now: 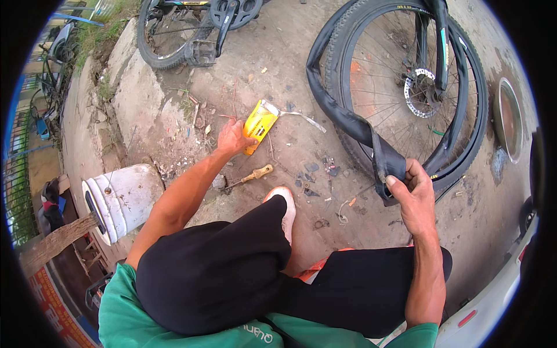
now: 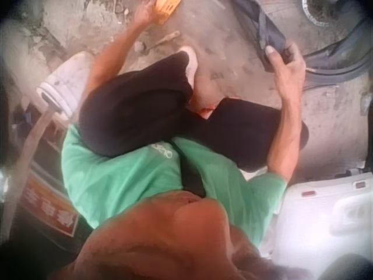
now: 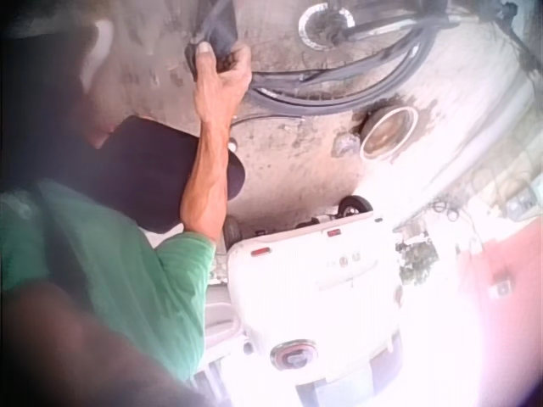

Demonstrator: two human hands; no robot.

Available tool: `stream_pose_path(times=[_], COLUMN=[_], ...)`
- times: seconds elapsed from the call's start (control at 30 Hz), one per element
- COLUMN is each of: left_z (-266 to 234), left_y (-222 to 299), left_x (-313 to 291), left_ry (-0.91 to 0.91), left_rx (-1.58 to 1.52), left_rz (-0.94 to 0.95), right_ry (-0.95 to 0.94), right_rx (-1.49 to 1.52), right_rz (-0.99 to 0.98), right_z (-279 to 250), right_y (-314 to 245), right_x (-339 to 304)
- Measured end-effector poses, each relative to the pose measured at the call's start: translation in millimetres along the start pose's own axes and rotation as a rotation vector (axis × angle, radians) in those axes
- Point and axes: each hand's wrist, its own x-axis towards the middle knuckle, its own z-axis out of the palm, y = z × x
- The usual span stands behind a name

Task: The person sits on the ground and repairs a bicycle inner tube. They open a patch kit, inflate the tube with a pump, locate a puncture, apply a patch, and then walk into a workshop to retrieve a hammer.

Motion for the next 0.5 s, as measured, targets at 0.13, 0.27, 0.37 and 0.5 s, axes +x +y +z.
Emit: stream_pose_path(times=[0.13,0.27,0.37,0.5], left_z=[-5,-10,-26,-47], left_y=[-10,-10,8,25], left_x=[3,-15,-36,-57], left_ry=[-0.1,-0.15,-0.257,-0.418], left_rx=[-0.233,-0.445,-0.592,-0.825], left_rz=[-0.012,0.042,0.08,0.173], right_ry=[0.011,0.015,0.004,0.082], right_rx=[-0.006,-0.047,-0.106,-0.232], right_rz=[-0.005,0.003,0.027,0.01], right_z=[0,-1,-5,-4], right_y=[1,-2,6,9], right_x=[0,0,1,5])
